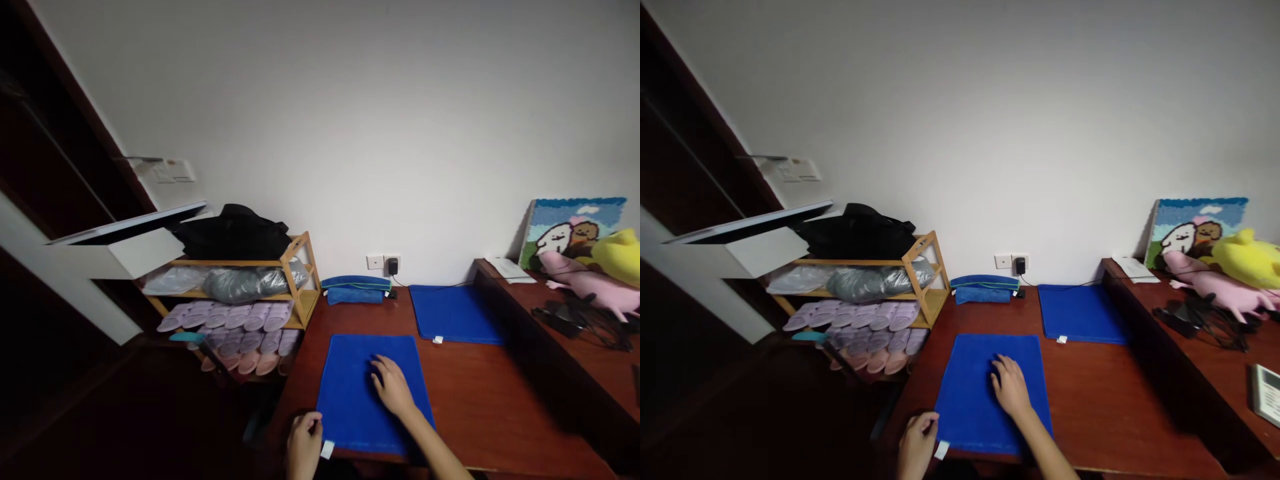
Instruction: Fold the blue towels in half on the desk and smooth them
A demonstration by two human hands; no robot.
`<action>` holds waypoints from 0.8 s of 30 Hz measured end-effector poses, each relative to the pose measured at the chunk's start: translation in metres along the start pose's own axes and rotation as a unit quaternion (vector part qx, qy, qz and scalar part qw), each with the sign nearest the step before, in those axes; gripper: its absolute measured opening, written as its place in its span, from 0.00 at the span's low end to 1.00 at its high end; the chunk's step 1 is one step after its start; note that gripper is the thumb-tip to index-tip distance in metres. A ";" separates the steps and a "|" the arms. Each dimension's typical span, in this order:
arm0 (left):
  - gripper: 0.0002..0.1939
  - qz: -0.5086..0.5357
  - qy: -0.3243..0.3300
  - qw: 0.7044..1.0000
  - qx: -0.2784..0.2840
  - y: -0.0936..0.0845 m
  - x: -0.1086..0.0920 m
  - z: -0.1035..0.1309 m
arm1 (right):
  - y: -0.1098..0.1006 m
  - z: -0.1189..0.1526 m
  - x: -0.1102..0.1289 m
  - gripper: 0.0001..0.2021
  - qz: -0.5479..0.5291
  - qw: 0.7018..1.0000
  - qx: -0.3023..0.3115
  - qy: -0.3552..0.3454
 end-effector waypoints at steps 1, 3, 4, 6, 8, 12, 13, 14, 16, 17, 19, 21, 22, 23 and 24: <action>0.11 -0.002 -0.005 1.000 -0.006 0.000 0.004 0.000 | 0.001 0.019 -0.016 0.25 0.032 0.999 0.003 0.019; 0.13 -0.001 -0.007 1.000 -0.017 0.000 0.008 0.000 | 0.001 0.051 -0.049 0.29 0.115 0.991 0.015 0.063; 0.14 0.003 -0.006 1.000 -0.021 0.001 0.009 0.000 | 0.000 0.064 -0.064 0.30 0.158 0.984 0.024 0.083; 0.14 0.016 0.001 0.999 -0.028 0.001 0.010 0.002 | 0.000 0.084 -0.089 0.32 0.220 0.969 0.042 0.106; 0.15 0.033 0.012 0.999 -0.036 0.001 0.011 0.006 | 0.002 0.097 -0.104 0.33 0.251 0.960 0.051 0.111; 0.17 0.057 0.027 0.997 -0.046 -0.002 0.012 0.015 | 0.006 0.108 -0.110 0.34 0.265 0.954 0.063 0.124; 0.18 0.060 0.030 0.997 -0.044 -0.003 0.012 0.017 | 0.005 0.106 -0.109 0.34 0.262 0.954 0.069 0.130; 0.18 0.061 0.033 0.997 -0.042 -0.004 0.013 0.019 | 0.003 0.102 -0.108 0.35 0.258 0.954 0.073 0.134; 0.17 0.059 0.037 0.997 -0.036 -0.004 0.015 0.022 | -0.004 0.085 -0.105 0.35 0.251 0.956 0.071 0.135; 0.17 0.057 0.039 0.997 -0.034 -0.004 0.016 0.022 | -0.009 0.072 -0.104 0.35 0.250 0.957 0.064 0.134; 0.17 0.054 0.044 0.997 -0.034 -0.003 0.020 0.023 | -0.019 0.040 -0.104 0.34 0.252 0.957 0.053 0.137; 0.17 0.055 0.051 0.996 -0.040 -0.002 0.024 0.023 | -0.025 0.007 -0.106 0.33 0.258 0.953 0.059 0.149; 0.17 0.055 0.055 0.996 -0.042 -0.002 0.027 0.022 | -0.026 -0.008 -0.108 0.33 0.261 0.951 0.065 0.154; 0.17 0.054 0.057 0.996 -0.043 -0.002 0.030 0.022 | -0.026 -0.020 -0.111 0.33 0.263 0.949 0.072 0.158; 0.17 0.052 0.058 0.996 -0.044 -0.002 0.033 0.021 | -0.024 -0.029 -0.114 0.33 0.265 0.947 0.078 0.161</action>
Point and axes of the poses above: each hand's wrist, its own z-axis away from the middle knuckle, its own y-axis out of the palm, x = y × z, the point moved 3 cm from there along -z, towards the middle knuckle, and after that the axes turned 14 degrees about z, right-handed, at the moved point
